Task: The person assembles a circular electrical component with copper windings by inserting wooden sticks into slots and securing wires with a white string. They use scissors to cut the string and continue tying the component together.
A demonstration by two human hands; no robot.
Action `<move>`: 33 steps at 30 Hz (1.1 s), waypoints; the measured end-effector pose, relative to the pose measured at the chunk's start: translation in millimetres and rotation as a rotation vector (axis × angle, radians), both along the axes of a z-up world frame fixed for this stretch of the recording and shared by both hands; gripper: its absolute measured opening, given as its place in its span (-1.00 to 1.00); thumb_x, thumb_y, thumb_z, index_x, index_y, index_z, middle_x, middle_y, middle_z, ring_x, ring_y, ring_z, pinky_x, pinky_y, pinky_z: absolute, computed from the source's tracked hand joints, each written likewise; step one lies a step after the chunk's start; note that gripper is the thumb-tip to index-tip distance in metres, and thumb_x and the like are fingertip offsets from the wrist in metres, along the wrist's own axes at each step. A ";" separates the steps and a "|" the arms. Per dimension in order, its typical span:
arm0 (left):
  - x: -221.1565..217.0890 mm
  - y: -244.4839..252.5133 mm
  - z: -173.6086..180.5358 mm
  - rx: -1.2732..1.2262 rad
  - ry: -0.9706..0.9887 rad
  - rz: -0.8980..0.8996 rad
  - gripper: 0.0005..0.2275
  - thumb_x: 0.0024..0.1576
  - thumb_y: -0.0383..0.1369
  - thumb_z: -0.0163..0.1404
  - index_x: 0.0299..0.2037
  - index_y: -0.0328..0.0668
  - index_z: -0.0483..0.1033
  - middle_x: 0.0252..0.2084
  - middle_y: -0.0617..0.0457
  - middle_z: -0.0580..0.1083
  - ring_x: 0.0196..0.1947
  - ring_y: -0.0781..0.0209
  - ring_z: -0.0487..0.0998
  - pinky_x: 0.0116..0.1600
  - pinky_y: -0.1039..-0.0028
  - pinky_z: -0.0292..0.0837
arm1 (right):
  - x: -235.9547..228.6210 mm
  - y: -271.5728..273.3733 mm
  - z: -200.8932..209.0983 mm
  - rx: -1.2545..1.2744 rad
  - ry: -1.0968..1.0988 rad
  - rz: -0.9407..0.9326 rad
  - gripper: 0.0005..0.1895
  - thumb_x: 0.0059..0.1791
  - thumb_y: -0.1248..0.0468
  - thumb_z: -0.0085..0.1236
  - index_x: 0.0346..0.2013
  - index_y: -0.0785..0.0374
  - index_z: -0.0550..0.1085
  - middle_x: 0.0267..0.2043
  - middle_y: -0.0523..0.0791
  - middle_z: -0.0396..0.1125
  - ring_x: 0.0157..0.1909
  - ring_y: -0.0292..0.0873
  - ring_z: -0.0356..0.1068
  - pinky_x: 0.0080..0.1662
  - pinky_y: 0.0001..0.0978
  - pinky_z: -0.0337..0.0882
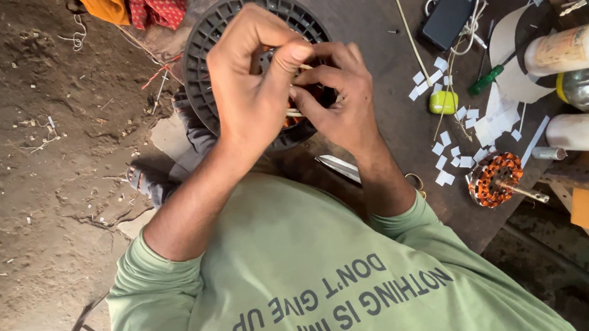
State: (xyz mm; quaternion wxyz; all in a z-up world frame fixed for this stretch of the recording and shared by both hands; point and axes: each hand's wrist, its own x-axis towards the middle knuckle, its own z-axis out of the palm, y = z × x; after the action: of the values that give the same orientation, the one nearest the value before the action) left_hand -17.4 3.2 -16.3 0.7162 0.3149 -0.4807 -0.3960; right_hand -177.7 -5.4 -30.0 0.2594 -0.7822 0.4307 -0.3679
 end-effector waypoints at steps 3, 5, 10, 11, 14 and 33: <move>-9.4 -3.6 -12.8 0.027 0.259 -0.117 -0.88 0.36 -0.46 0.09 -0.17 -0.32 0.42 -0.24 0.08 0.41 -0.26 0.42 0.43 -0.07 0.59 0.40 | 5.3 -0.8 -1.8 -0.029 0.010 0.002 -0.87 -0.17 0.46 0.35 -0.34 0.34 0.60 0.04 0.00 0.42 0.10 0.02 0.28 0.15 -0.19 0.34; -10.6 -5.5 -19.3 0.025 0.303 -0.140 -0.88 0.38 -0.46 0.07 -0.18 -0.32 0.42 -0.26 0.10 0.41 -0.24 0.44 0.45 0.02 0.55 0.46 | 10.0 -3.1 -3.0 -0.037 0.008 0.001 -0.87 -0.17 0.46 0.35 -0.34 0.34 0.59 0.05 -0.01 0.41 0.15 0.04 0.27 0.21 -0.15 0.34; -1.0 -0.7 -24.3 0.042 0.269 -0.194 -0.90 0.34 -0.48 0.11 -0.08 -0.32 0.44 -0.14 0.10 0.46 -0.15 0.42 0.49 0.19 0.52 0.50 | 6.1 1.4 4.8 -0.039 0.008 0.022 -0.84 -0.11 0.45 0.35 -0.24 0.32 0.61 0.15 0.00 0.38 0.23 0.06 0.28 0.24 -0.11 0.36; 2.2 -0.1 -23.8 0.013 0.228 -0.173 -0.89 0.33 -0.48 0.12 -0.09 -0.34 0.46 -0.09 0.07 0.46 -0.10 0.39 0.50 0.17 0.52 0.50 | 3.1 3.1 6.6 -0.034 -0.011 0.059 -0.81 -0.14 0.42 0.38 -0.25 0.34 0.60 0.15 0.02 0.36 0.23 0.08 0.27 0.24 -0.09 0.35; 10.3 1.0 -23.4 -0.026 0.092 -0.112 -0.89 0.28 -0.47 0.17 -0.14 -0.36 0.51 0.01 0.01 0.47 -0.01 0.32 0.52 0.12 0.51 0.50 | -4.8 10.8 1.8 -0.049 -0.047 0.121 -0.77 -0.20 0.38 0.42 -0.30 0.36 0.56 0.13 0.07 0.32 0.26 0.12 0.23 0.25 -0.04 0.32; 20.6 -17.1 20.7 -0.191 -0.131 -0.147 -0.77 0.30 -0.32 0.21 -0.29 -0.31 0.48 -0.36 0.05 0.46 -0.36 0.30 0.45 -0.20 0.53 0.37 | 12.5 12.7 -8.7 -0.117 -0.025 -0.087 -0.82 -0.20 0.48 0.37 -0.40 0.35 0.50 -0.05 -0.03 0.37 0.01 -0.01 0.35 0.00 -0.20 0.43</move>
State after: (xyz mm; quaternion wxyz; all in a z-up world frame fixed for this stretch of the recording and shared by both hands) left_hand 3.2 -13.9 4.4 0.6789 0.2344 -0.5838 -0.3786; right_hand -165.3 7.3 -38.7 0.2025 -0.7720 0.4387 -0.4130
